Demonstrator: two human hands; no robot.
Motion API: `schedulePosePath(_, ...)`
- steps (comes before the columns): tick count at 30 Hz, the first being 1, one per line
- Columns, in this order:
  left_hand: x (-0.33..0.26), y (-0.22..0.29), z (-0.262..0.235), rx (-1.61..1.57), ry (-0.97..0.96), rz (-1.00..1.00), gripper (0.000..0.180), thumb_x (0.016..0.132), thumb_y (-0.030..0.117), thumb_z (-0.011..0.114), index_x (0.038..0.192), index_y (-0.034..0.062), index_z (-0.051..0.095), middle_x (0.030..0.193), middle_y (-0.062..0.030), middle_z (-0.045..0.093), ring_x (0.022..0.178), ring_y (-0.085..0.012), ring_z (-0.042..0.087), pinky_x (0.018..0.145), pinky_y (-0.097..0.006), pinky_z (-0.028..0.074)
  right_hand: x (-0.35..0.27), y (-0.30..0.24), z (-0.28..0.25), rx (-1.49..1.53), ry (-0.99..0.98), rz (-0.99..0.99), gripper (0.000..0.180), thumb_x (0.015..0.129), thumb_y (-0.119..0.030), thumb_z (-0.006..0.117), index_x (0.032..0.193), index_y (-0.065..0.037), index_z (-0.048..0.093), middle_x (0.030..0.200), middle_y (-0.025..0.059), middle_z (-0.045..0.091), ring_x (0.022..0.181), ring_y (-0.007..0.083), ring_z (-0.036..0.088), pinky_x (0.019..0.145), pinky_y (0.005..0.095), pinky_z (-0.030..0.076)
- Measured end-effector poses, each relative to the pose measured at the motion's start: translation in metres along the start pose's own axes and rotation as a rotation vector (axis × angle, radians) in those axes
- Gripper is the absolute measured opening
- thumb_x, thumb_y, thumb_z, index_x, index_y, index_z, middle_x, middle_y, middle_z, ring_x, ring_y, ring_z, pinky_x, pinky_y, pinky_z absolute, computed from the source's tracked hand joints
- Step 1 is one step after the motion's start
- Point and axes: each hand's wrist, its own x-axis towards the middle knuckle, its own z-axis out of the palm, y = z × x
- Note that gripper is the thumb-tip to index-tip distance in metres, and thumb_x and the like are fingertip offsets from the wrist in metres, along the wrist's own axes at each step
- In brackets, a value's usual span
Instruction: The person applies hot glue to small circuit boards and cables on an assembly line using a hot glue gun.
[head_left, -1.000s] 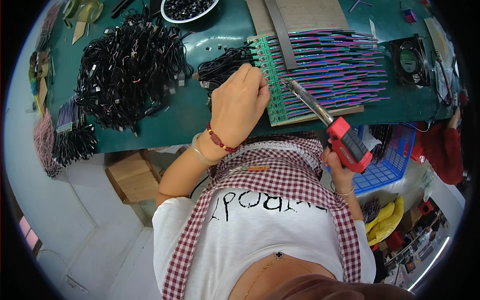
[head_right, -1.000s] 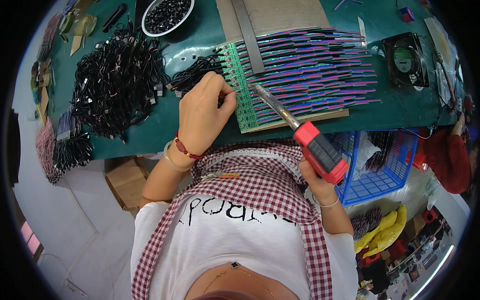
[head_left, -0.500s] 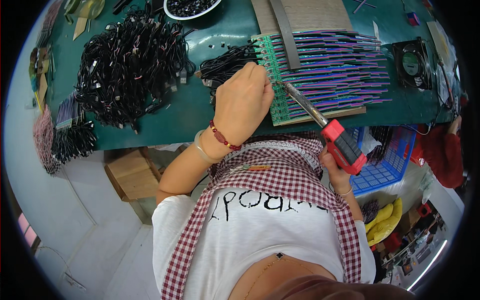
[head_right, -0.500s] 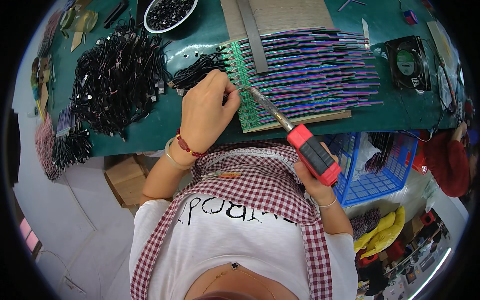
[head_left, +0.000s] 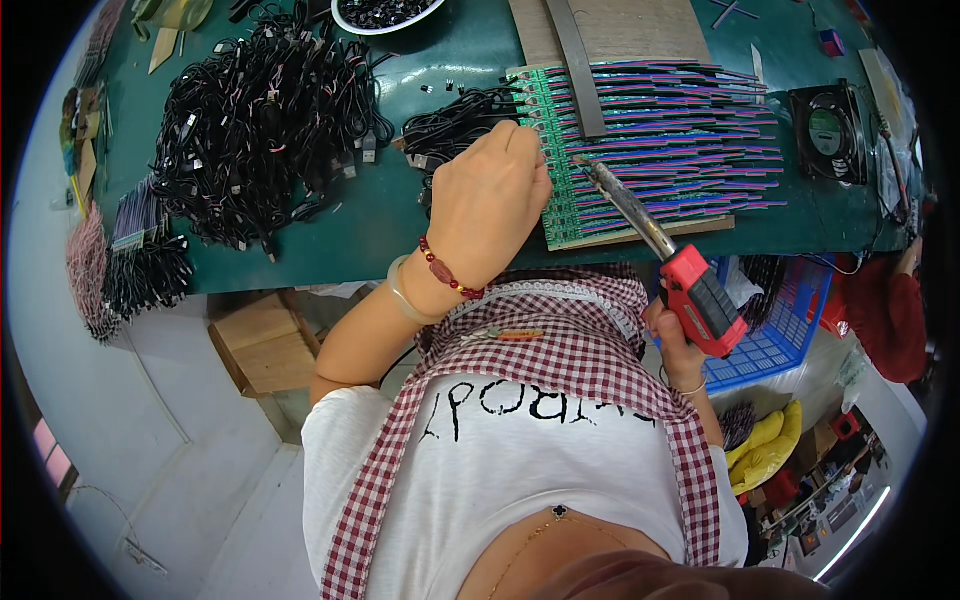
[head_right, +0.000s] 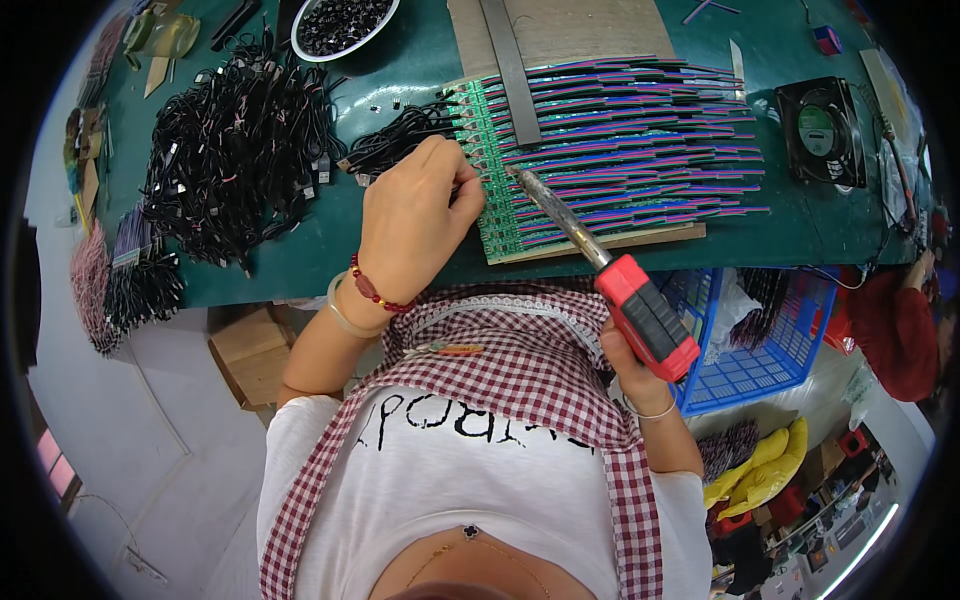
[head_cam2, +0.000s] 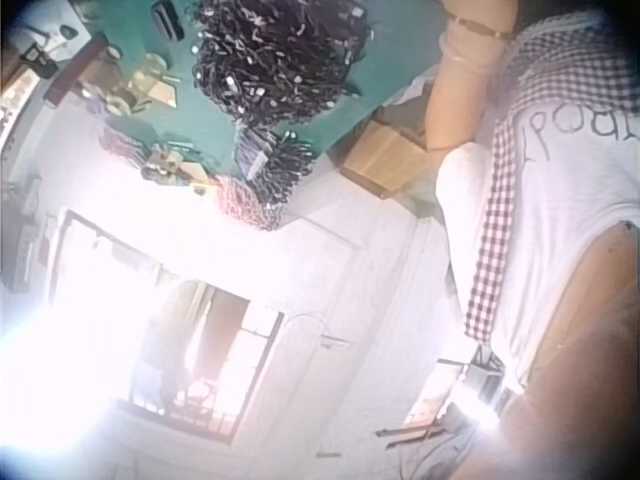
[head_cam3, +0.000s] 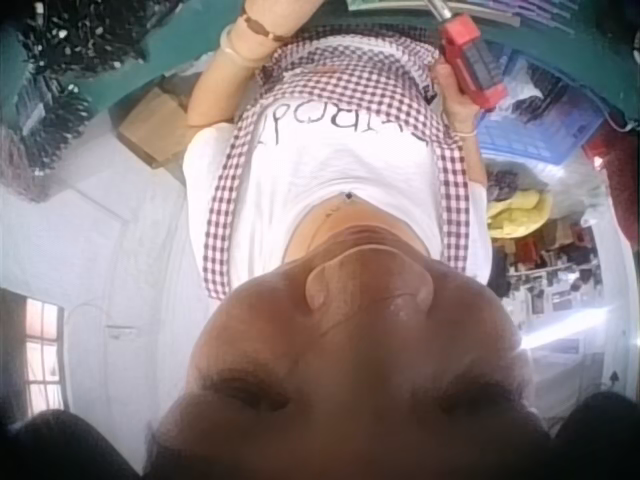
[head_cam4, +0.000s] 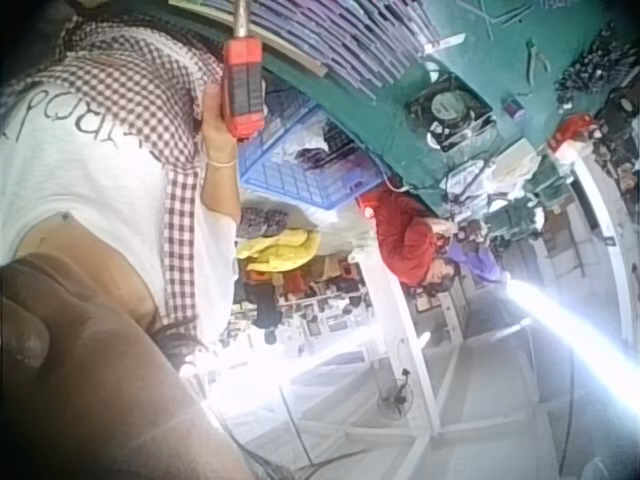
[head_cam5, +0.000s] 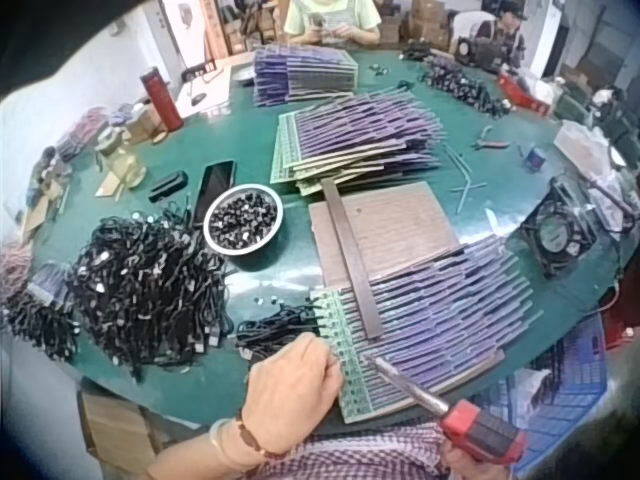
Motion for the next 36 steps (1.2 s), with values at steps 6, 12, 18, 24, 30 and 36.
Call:
schedulePosePath(6,0.002,-0.001,-0.004,0.007,-0.028,0.027,0.012,0.072,0.004,0.064,0.075,0.0049,0.053,0.073,-0.007,0.056,0.062,-0.0267,0.057,0.053,-0.035,0.045,-0.004,0.007,-0.004,-0.031,-0.012,-0.024,0.048,0.088,-0.029,0.061,0.122,0.003,0.048,0.065,0.003,0.049,0.055,0.0104,0.043,0.055,0.0262,0.037)
schedulePosePath(12,0.004,-0.003,-0.005,-0.02,-0.054,0.054,0.011,0.072,0.004,0.064,0.076,0.0046,0.053,0.073,-0.0064,0.056,0.066,-0.0255,0.057,0.055,-0.034,0.044,-0.004,0.002,-0.006,-0.052,0.016,0.09,0.019,0.081,-0.017,0.068,0.094,-0.004,0.062,0.08,0.0052,0.058,0.07,0.0182,0.056,0.062,0.0297,0.044)
schedulePosePath(18,0.005,-0.002,-0.005,-0.019,-0.065,0.035,0.011,0.072,0.004,0.064,0.076,0.0045,0.053,0.073,-0.0066,0.056,0.067,-0.0256,0.058,0.056,-0.035,0.045,-0.002,0.002,-0.004,-0.029,0.022,0.132,0.015,0.079,-0.017,0.069,0.087,-0.005,0.063,0.078,0.0061,0.059,0.065,0.0198,0.055,0.057,0.0296,0.043)
schedulePosePath(24,0.006,-0.003,-0.003,-0.001,-0.072,0.058,0.011,0.072,0.004,0.063,0.075,0.004,0.053,0.073,-0.0073,0.056,0.068,-0.0258,0.058,0.057,-0.035,0.046,0.001,-0.001,-0.003,-0.102,-0.052,0.085,0.017,0.077,-0.017,0.07,0.088,-0.005,0.063,0.078,0.0066,0.059,0.066,0.0198,0.056,0.057,0.0297,0.043)
schedulePosePath(30,0.007,-0.002,-0.005,0.018,-0.084,0.084,0.011,0.071,0.004,0.063,0.075,0.0037,0.053,0.073,-0.0078,0.055,0.069,-0.0261,0.058,0.057,-0.035,0.046,-0.005,0.007,-0.008,-0.035,0.044,0.077,0.017,0.078,-0.014,0.069,0.091,-0.004,0.064,0.081,0.0073,0.059,0.068,0.0204,0.057,0.059,0.0296,0.045)
schedulePosePath(36,0.008,-0.001,-0.005,0.037,-0.083,0.087,0.011,0.071,0.004,0.063,0.075,0.004,0.052,0.073,-0.0079,0.055,0.069,-0.0263,0.058,0.057,-0.035,0.046,0.0,-0.002,-0.003,-0.019,0.041,0.075,0.018,0.079,-0.017,0.068,0.091,-0.004,0.064,0.08,0.0073,0.059,0.067,0.0209,0.057,0.058,0.0298,0.044)
